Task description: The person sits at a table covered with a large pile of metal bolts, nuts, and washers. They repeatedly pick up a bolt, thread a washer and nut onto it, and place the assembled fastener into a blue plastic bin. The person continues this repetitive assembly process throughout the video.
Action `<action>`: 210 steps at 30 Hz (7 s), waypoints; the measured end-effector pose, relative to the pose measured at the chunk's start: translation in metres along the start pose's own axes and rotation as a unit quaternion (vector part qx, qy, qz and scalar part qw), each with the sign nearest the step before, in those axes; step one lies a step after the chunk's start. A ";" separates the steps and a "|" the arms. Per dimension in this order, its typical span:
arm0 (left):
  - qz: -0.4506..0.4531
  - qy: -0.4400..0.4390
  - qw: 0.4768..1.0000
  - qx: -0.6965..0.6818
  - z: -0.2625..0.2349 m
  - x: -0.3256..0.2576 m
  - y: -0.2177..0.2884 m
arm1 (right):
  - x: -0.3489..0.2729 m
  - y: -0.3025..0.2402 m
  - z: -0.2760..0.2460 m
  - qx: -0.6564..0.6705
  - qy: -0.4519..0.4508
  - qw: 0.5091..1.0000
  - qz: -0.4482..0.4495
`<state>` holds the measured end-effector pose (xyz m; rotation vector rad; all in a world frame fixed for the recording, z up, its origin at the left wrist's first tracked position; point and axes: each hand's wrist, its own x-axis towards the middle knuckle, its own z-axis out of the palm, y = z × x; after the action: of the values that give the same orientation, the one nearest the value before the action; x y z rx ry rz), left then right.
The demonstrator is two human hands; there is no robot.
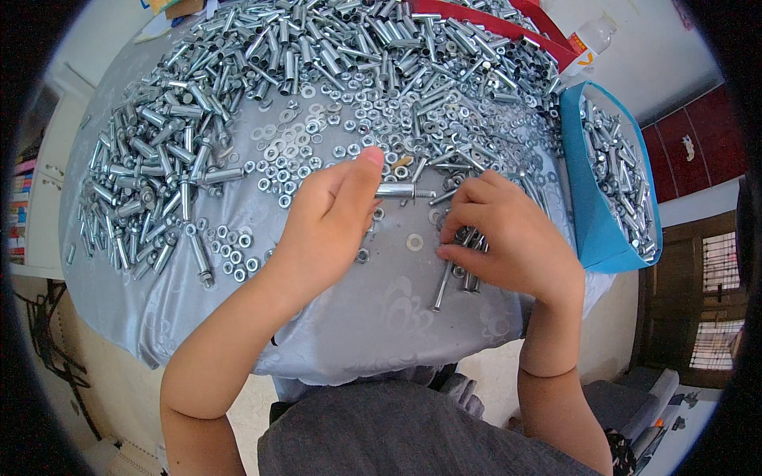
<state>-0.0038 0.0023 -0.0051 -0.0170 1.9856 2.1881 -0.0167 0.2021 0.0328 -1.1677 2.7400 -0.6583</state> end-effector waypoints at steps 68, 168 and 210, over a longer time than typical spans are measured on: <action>-0.018 -0.007 0.996 -0.084 0.002 -0.003 0.007 | 0.013 -0.012 0.022 0.333 0.165 0.928 0.039; 0.057 0.012 0.997 0.052 0.000 -0.005 0.002 | 0.014 -0.009 0.017 0.119 0.174 0.977 -0.024; 0.061 -0.019 0.994 0.087 0.002 -0.008 0.000 | 0.018 -0.013 0.017 0.140 0.117 0.983 -0.018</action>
<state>0.0047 0.0031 -0.0039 0.1734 2.2021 2.0600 -0.0165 0.1754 0.0243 -1.1413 2.6903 -1.2117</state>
